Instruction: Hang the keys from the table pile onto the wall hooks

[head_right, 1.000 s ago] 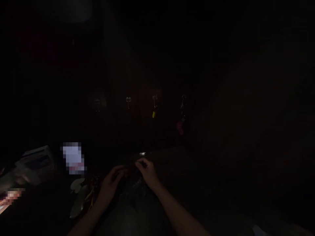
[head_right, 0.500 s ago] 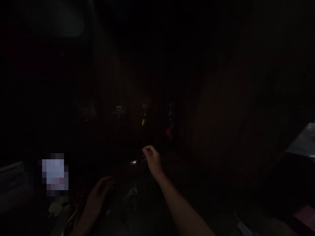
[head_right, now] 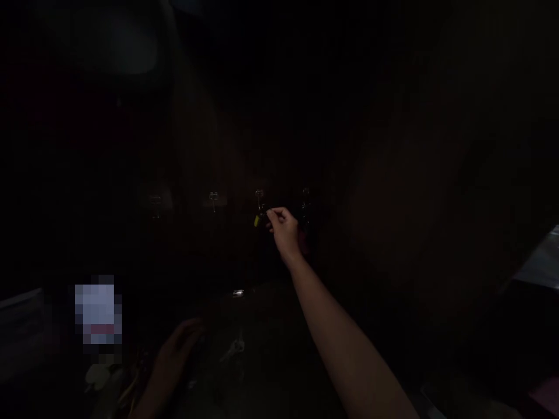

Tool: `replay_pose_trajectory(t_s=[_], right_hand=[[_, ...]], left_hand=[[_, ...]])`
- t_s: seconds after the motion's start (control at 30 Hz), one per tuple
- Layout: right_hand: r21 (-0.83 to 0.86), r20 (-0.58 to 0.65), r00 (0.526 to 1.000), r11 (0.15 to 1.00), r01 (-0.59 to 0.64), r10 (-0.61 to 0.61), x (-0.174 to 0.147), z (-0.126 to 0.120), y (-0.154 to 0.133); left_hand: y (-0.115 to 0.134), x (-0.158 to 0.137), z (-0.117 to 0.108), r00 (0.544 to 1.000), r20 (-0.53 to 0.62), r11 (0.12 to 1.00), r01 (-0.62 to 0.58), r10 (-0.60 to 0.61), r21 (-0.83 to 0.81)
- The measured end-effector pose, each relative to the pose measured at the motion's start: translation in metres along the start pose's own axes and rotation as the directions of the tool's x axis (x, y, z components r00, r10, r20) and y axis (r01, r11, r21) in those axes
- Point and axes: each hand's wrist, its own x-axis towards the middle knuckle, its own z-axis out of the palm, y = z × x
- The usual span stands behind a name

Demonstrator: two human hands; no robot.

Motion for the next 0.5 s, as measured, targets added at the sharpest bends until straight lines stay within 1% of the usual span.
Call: replay_pose_trajectory(t_s=[0.2,0.3,0.5], right_hand=[[-0.011,0.026,0.999,0.999,-0.044,0.045,0.01,0.004,0.007],[-0.009,0.022,0.997,0.997,-0.076,0.077,0.009,0.004,0.014],[0.013,0.045,0.993,0.994,-0.109,0.109,0.003,0.004,0.03]], left_hand=[[-0.003,0.001,0.001,1.0,0.011,0.999,0.009,-0.009,-0.037],[-0.007,0.002,0.001,0.999,0.03,0.998,0.016,-0.015,-0.053],[-0.009,0.003,0.0,1.0,0.018,0.998,0.012,-0.011,-0.069]])
